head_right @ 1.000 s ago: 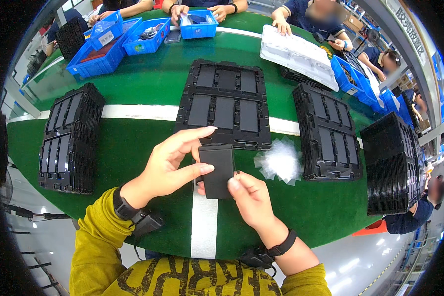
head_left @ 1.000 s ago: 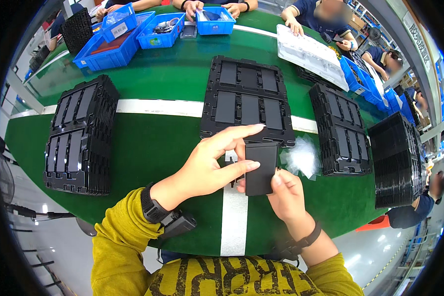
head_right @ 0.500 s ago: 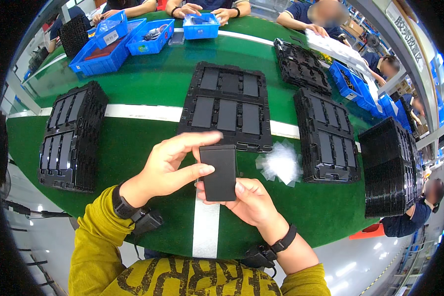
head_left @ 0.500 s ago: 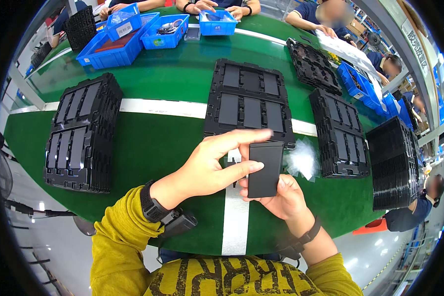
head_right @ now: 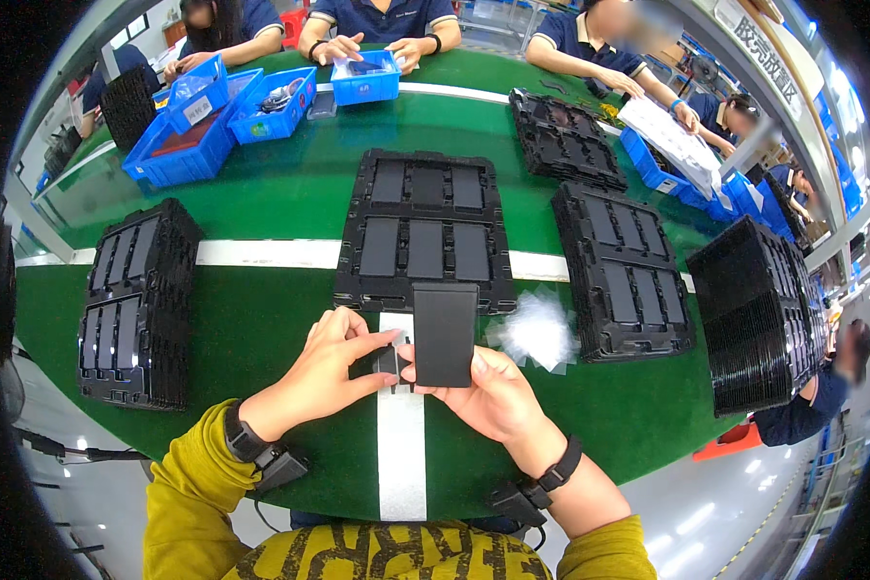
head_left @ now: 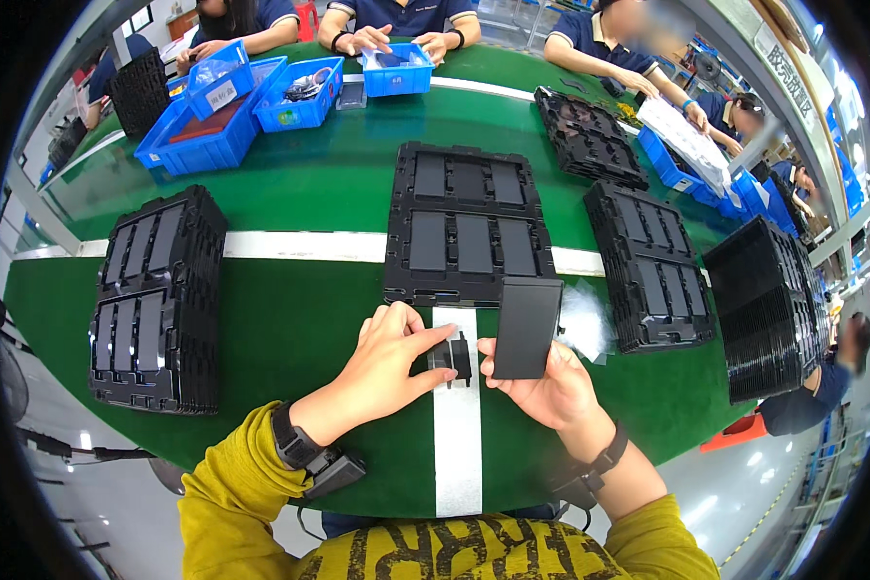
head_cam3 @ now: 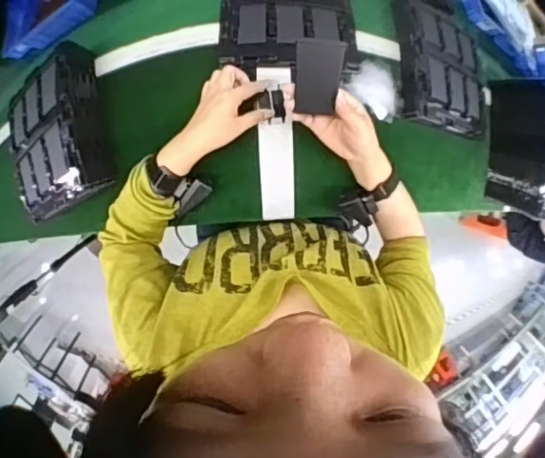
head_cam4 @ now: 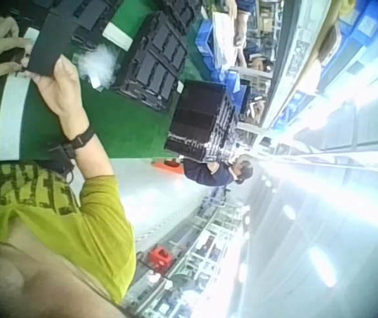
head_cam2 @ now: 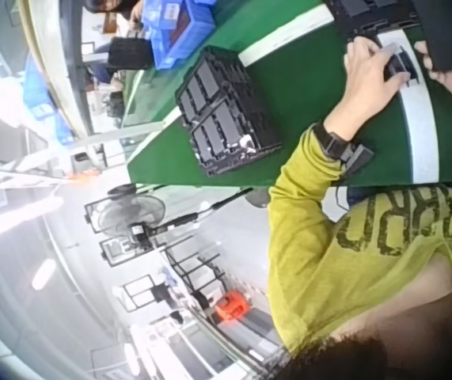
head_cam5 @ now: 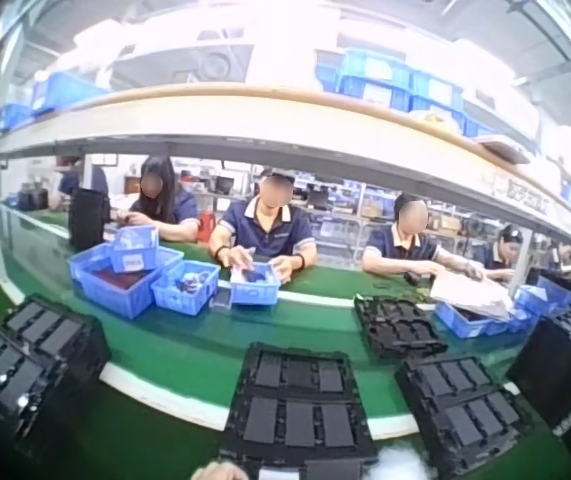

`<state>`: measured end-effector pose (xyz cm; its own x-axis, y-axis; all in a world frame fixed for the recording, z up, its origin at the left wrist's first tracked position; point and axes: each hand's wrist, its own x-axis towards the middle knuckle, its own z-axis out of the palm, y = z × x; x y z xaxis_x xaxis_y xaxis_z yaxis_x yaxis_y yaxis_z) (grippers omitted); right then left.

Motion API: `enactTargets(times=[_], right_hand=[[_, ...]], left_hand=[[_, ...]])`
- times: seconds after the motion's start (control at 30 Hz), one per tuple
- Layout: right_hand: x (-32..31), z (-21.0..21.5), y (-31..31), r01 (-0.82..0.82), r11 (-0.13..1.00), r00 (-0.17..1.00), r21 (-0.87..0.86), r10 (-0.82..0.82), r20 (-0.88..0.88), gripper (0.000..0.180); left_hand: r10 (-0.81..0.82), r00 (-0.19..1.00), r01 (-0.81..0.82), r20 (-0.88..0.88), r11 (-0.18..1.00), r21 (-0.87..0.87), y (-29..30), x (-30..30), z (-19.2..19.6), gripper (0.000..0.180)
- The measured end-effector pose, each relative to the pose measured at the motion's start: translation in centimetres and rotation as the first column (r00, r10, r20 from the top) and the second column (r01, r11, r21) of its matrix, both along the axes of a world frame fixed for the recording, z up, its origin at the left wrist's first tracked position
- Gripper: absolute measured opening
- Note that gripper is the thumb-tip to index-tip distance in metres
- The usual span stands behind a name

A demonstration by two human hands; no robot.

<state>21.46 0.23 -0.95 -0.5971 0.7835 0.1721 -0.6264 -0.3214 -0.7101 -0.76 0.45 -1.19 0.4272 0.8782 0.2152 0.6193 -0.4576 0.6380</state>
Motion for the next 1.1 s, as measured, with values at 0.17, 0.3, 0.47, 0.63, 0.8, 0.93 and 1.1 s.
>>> enactTargets(times=[0.17, 0.3, 0.47, 0.63, 0.8, 0.93, 1.1], right_hand=[[1.1, -0.4, 0.5, 0.010, 1.000, 0.999, -0.026, -0.009, 0.035, 0.047], [1.4, -0.7, 0.6, 0.027, 0.995, 0.999, -0.092, -0.023, 0.048, 0.045], [1.5, -0.1, 0.7, 0.043, 0.997, 0.957, 0.059, -0.058, 0.283, 0.039], [3.7, 0.6, 1.9, -0.316, 0.466, 0.403, 0.826, -0.722, 0.562, 0.033], [4.0, 0.6, 1.8, -0.435, 0.324, 0.337, 0.840, -0.806, 0.486, 0.037], [3.8, 0.6, 1.4, -0.484, 0.306, 0.307, 0.820, -0.818, 0.486, 0.038], [3.6, 0.6, 1.6, -0.507, 0.303, 0.307, 0.807, -0.812, 0.497, 0.039]], left_hand=[[0.006, 0.999, -0.004, -0.033, 0.999, 0.040, -0.1, 0.0, -0.2, 0.046], [0.060, 0.992, -0.063, 0.108, 0.998, 0.025, 0.3, -0.2, -0.9, 0.041], [-0.010, 0.989, 0.006, 0.149, 1.000, 0.028, 0.7, -0.6, -1.3, 0.037], [0.001, 0.998, 0.000, -0.059, 1.000, 0.024, 0.1, 0.0, 0.1, 0.055], [-0.045, 0.978, 0.050, -0.205, 0.999, 0.019, 0.2, -0.2, 0.1, 0.054], [-0.071, 0.966, 0.078, -0.247, 0.997, 0.018, 0.2, -0.3, 0.2, 0.054], [-0.104, 0.959, 0.107, -0.263, 0.994, -0.003, 0.3, -0.5, 0.3, 0.057]])
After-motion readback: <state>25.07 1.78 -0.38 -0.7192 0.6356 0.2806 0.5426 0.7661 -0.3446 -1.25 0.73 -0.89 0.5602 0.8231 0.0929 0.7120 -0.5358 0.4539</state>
